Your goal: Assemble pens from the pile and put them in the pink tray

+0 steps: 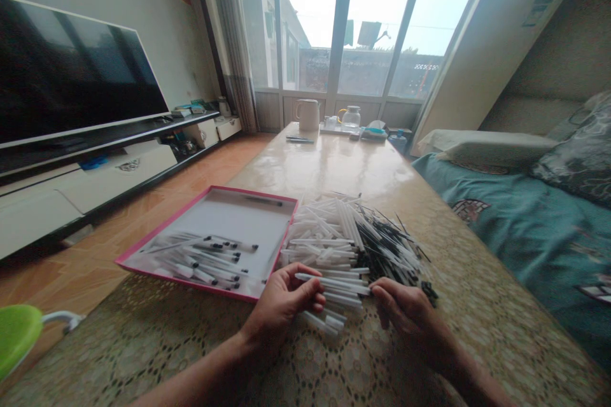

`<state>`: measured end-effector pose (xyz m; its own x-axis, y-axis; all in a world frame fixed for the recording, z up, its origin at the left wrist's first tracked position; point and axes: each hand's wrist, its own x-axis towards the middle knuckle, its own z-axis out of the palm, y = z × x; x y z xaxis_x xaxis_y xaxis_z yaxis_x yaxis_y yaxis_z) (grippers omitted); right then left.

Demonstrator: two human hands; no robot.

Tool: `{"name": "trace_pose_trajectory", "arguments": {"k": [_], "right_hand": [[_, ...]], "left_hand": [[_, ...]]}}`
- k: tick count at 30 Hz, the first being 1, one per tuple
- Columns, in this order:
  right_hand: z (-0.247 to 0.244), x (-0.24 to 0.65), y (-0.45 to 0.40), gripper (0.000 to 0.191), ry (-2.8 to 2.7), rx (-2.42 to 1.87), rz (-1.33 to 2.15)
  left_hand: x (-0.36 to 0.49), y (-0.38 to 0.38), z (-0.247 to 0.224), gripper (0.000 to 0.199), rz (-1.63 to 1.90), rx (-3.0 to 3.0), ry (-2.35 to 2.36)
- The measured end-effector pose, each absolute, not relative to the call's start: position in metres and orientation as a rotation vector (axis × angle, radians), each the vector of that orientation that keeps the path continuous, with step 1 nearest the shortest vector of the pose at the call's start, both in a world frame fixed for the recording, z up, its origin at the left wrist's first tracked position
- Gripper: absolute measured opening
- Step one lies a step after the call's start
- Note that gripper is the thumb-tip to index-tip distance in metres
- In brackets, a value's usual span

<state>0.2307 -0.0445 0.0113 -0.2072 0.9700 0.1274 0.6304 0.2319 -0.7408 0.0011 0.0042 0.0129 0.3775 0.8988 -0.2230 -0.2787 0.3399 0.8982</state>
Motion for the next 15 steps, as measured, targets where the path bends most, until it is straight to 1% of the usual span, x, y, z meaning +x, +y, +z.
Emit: {"name": "trace_pose_trajectory", "arguments": {"k": [2, 5, 7, 11, 15], "right_hand": [[0.0114, 0.2302, -0.0449, 0.036, -1.912, -1.455, 0.740], [0.0110, 0.2298, -0.0453, 0.028, -1.869, -1.475, 0.792], [0.0108, 0.2297, -0.0452, 0.029, -1.867, -1.487, 0.813], [0.0108, 0.2297, -0.0453, 0.036, -1.912, -1.459, 0.748], [0.0103, 0.2289, -0.0456, 0.023, -1.887, -1.472, 0.783]], "left_hand": [[0.0014, 0.0044, 0.0129, 0.034, 0.899, 0.896, 0.846], [0.0016, 0.0045, 0.0130, 0.035, 0.895, 0.892, 0.859], [0.0015, 0.0043, 0.0129, 0.034, 0.894, 0.891, 0.855], [0.0009, 0.0034, 0.0122, 0.032, 0.901, 0.892, 0.841], [0.0006, 0.0038, 0.0106, 0.032, 0.907, 0.888, 0.829]]}}
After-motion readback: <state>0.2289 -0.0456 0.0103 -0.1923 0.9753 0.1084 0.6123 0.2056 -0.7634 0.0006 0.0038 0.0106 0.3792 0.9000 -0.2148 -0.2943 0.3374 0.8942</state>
